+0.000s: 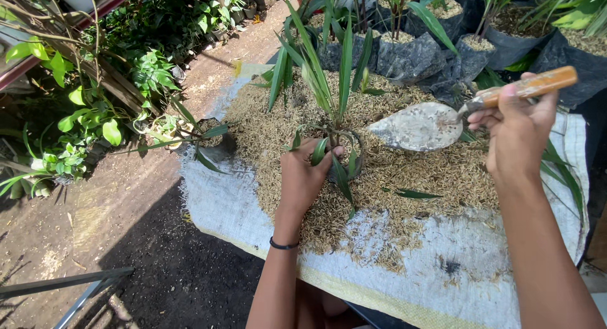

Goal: The person places a small plant into a black plastic nursery bag and uses a hand trowel to add rice husk substrate around the base. The person adjusts the plant's position and continues to fill the bag with substrate, pressing it down gently to secure the plant.

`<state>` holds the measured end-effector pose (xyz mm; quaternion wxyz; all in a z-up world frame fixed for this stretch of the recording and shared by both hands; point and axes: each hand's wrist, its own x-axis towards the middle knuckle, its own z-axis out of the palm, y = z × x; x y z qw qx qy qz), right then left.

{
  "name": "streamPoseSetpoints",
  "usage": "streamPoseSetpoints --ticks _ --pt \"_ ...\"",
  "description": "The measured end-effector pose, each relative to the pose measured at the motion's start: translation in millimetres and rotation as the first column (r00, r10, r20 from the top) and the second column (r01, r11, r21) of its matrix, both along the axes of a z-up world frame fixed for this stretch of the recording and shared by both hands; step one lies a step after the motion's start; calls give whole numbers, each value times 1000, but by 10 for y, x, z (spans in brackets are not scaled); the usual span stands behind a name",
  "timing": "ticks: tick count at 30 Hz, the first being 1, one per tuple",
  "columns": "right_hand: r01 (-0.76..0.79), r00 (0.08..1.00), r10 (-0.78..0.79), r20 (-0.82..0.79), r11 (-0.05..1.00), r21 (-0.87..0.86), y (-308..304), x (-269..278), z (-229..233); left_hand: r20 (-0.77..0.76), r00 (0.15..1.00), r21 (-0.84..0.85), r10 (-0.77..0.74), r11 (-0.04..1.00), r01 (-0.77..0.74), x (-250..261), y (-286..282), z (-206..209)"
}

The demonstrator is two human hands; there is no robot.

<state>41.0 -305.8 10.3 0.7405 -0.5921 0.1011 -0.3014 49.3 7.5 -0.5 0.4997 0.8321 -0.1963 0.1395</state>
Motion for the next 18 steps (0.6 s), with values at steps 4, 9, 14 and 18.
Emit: streamPoseSetpoints --ticks 4,9,14,18 --pt "-27 990 25 136 999 19 44 -60 -18 -53 998 2 18 1000 -18 -8 6 6" --pt "-76 970 94 223 993 -91 233 -224 104 11 999 23 48 999 -48 -18 4 26" --pt "-47 924 154 349 953 -298 274 -314 113 87 994 37 61 997 -65 -2 26 2" --pt "6 909 148 390 931 -366 359 -357 120 135 987 66 82 994 -91 25 25 -51"
